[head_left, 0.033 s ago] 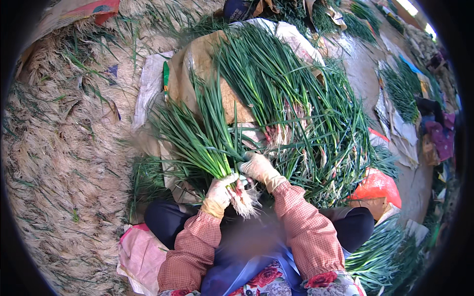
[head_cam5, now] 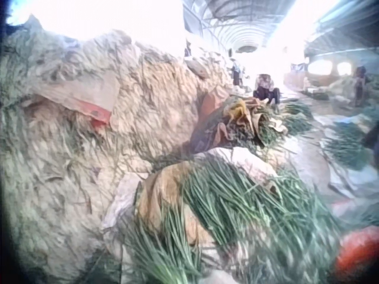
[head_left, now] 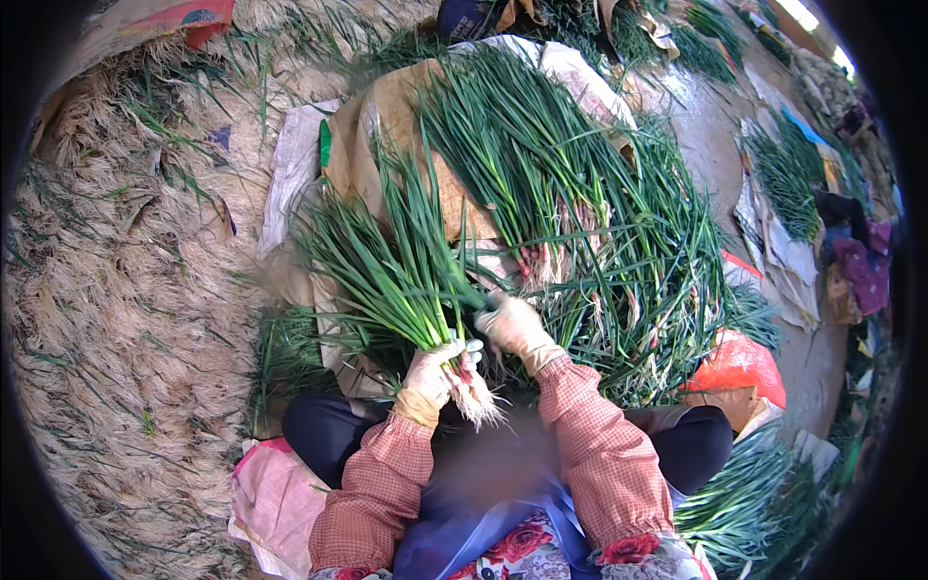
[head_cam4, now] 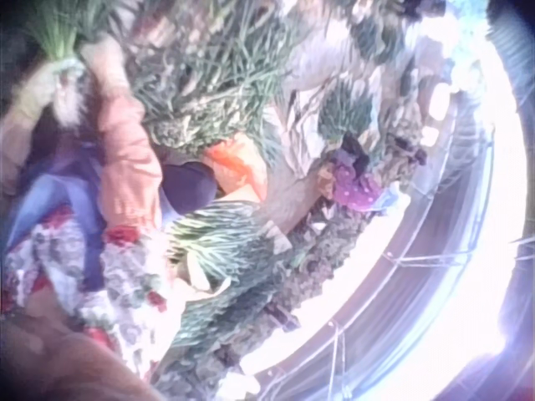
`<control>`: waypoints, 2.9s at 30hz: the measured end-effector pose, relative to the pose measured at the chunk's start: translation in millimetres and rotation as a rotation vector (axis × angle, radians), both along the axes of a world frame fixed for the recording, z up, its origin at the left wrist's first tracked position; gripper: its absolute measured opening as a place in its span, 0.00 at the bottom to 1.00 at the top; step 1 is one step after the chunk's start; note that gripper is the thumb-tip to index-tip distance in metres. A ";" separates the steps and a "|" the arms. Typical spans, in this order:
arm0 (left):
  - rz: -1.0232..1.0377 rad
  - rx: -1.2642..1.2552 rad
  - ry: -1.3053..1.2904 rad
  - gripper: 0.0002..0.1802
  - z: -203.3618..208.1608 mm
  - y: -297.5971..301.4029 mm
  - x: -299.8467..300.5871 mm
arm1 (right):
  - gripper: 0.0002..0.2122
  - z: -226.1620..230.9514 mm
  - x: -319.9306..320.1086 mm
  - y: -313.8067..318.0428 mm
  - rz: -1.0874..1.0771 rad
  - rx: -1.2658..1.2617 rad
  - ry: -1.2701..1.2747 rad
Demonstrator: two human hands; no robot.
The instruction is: The person gathers green onions, aligns the roots, and ties them into bundles using a rubber band. The person places the finished bundles into a sack.
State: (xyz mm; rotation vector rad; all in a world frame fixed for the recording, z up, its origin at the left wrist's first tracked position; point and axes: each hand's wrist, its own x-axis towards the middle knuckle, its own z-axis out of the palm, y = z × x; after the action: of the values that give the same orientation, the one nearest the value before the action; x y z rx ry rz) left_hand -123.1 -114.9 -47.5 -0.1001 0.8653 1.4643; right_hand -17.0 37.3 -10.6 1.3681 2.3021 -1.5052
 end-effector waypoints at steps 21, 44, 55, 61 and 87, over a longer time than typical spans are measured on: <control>0.130 -0.023 0.122 0.08 6.5 -17.6 22.2 | 0.13 -5.7 -12.2 -39.6 -0.899 -1.094 0.780; -0.098 -0.103 0.116 0.13 31.3 -27.1 -8.3 | 0.10 -0.9 -5.6 -28.4 0.272 0.267 0.239; 0.362 0.339 0.182 0.28 120.8 -7.8 -35.6 | 0.30 24.8 -16.7 5.9 0.763 0.182 -0.147; 0.080 0.371 0.183 0.27 90.1 32.8 -35.7 | 0.14 -44.3 10.4 69.0 -0.069 0.485 -0.181; 0.134 -0.054 0.189 0.08 7.4 25.2 16.1 | 0.04 -45.5 -17.0 -23.6 -0.876 -0.897 0.985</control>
State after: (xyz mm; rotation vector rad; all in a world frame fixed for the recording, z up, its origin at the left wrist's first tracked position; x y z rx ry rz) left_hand -107.1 -89.7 -40.1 -0.0608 1.0691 1.5940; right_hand -34.0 13.7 -56.1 1.5012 0.6676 -3.4194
